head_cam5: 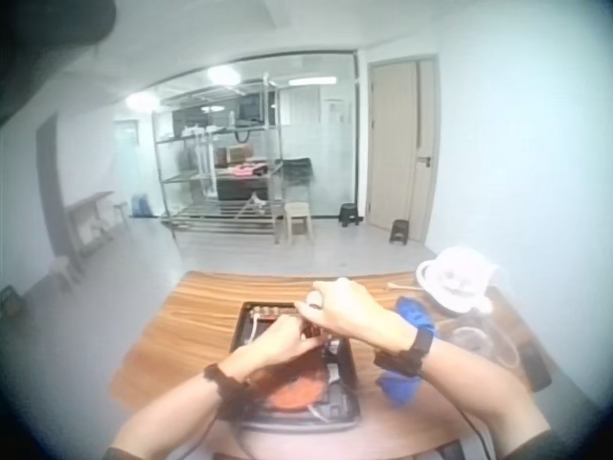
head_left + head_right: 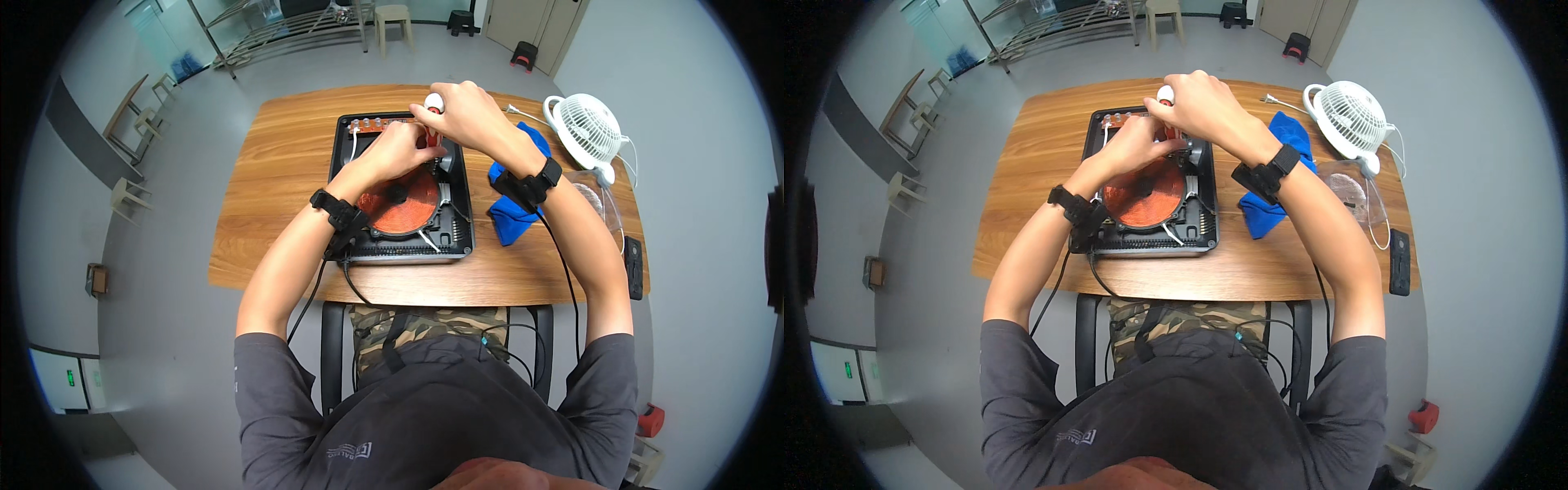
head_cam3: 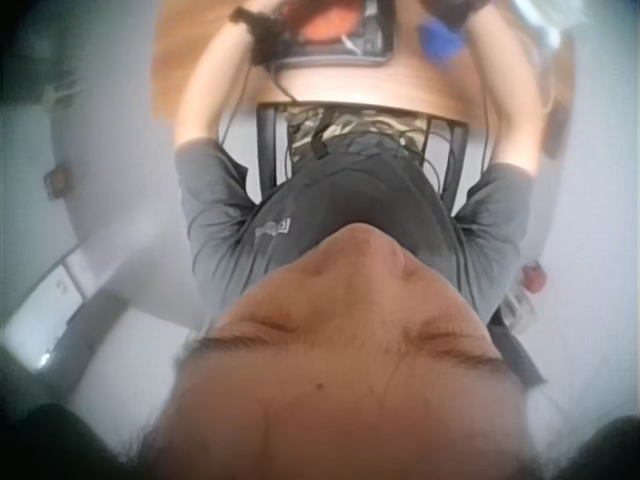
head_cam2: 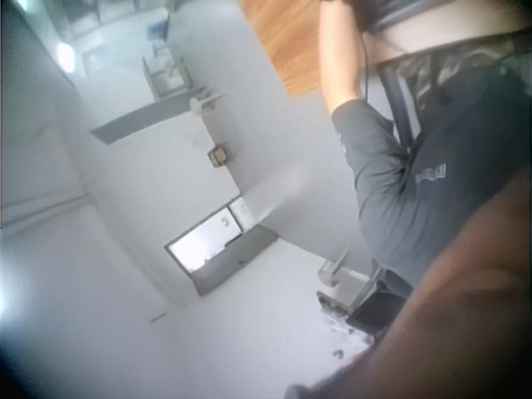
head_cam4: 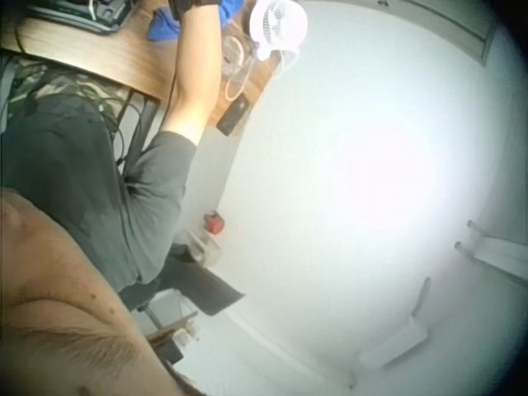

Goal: The person opens a black electronic device and uses a screwdriver to remove screws from internal components. They detach a copper-colored circular part and a circuit board, placing them on the table.

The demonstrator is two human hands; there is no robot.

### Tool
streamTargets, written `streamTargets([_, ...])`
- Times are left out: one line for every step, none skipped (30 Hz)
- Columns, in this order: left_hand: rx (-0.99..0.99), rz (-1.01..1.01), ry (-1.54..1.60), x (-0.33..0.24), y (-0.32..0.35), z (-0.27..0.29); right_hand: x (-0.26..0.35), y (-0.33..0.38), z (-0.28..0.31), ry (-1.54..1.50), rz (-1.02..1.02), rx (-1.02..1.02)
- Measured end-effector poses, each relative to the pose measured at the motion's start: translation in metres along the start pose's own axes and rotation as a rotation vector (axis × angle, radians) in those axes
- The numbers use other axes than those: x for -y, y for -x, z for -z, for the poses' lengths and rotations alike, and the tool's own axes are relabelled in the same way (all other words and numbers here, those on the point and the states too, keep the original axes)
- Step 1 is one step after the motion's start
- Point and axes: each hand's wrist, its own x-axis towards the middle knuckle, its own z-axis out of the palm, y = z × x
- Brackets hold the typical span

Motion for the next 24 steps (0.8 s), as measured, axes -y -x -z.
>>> streamTargets([0.033, 0.007, -0.008, -0.003, -0.001, 0.002, -0.003, 0.001, 0.0, -0.003, -0.008, 0.002])
streamTargets([0.044, 0.013, -0.014, -0.005, -0.002, 0.002, -0.004, 0.002, 0.001, -0.007, -0.016, 0.004])
streamTargets([0.057, 0.023, -0.025, -0.006, -0.002, 0.002, -0.005, 0.003, -0.001, -0.015, -0.023, 0.005])
streamTargets([0.069, 0.032, -0.035, -0.006, -0.002, 0.002, -0.006, 0.004, -0.002, -0.019, -0.017, -0.006])
streamTargets([0.046, 0.023, -0.028, -0.004, -0.002, 0.0, -0.006, 0.005, -0.003, -0.023, -0.011, -0.018])
streamTargets([0.044, 0.016, -0.033, -0.003, -0.002, 0.0, -0.007, 0.005, -0.004, -0.028, -0.003, -0.028])
streamTargets([0.043, 0.008, -0.038, -0.002, -0.002, 0.0, -0.007, 0.005, -0.005, -0.031, -0.005, -0.03])
streamTargets([0.041, 0.001, -0.044, -0.002, -0.001, 0.0, -0.007, 0.006, -0.006, -0.034, -0.007, -0.032])
streamTargets([0.047, 0.014, -0.047, -0.003, -0.002, 0.0, -0.007, 0.006, -0.005, -0.034, -0.009, -0.034])
streamTargets([0.054, 0.027, -0.051, -0.005, -0.003, 0.0, -0.007, 0.006, -0.004, -0.037, -0.01, -0.034])
streamTargets([0.061, 0.041, -0.055, -0.006, -0.003, 0.001, -0.006, 0.007, -0.004, -0.04, -0.01, -0.034])
streamTargets([0.048, 0.03, -0.039, -0.007, -0.004, 0.0, -0.006, 0.007, -0.002, -0.042, -0.009, -0.034])
streamTargets([0.035, 0.02, -0.024, -0.007, -0.004, 0.0, -0.006, 0.007, -0.002, -0.035, -0.019, -0.04])
streamTargets([0.023, 0.009, -0.009, -0.008, -0.004, -0.001, -0.005, 0.008, -0.001, -0.027, -0.029, -0.046])
streamTargets([0.001, -0.031, 0.006, -0.005, -0.006, -0.001, -0.004, 0.006, 0.001, -0.019, -0.03, -0.056])
streamTargets([-0.022, -0.072, 0.02, -0.001, -0.007, -0.003, -0.005, 0.005, 0.0, -0.012, -0.015, -0.065])
streamTargets([-0.04, -0.091, -0.013, 0.005, -0.006, -0.006, -0.008, 0.007, -0.004, -0.005, 0.0, -0.075])
streamTargets([-0.033, -0.064, -0.036, 0.001, -0.005, -0.008, -0.009, 0.008, -0.004, 0.006, 0.009, -0.086])
streamTargets([0.019, -0.01, -0.049, -0.003, -0.006, -0.007, -0.009, 0.01, -0.003, -0.011, -0.007, -0.072])
streamTargets([0.071, 0.045, -0.061, -0.006, -0.008, -0.004, -0.009, 0.01, -0.001, -0.045, -0.044, -0.036])
streamTargets([0.068, 0.048, -0.064, -0.011, -0.005, -0.003, -0.009, 0.011, -0.002, -0.046, -0.049, -0.027])
streamTargets([0.05, 0.022, -0.052, -0.009, -0.006, -0.004, -0.01, 0.012, -0.003, -0.047, -0.054, -0.017])
streamTargets([0.032, -0.003, -0.039, -0.003, -0.006, -0.005, -0.009, 0.01, -0.002, -0.042, -0.053, -0.023])
streamTargets([0.017, -0.028, -0.024, -0.002, -0.005, -0.006, -0.008, 0.01, -0.002, -0.037, -0.055, -0.026])
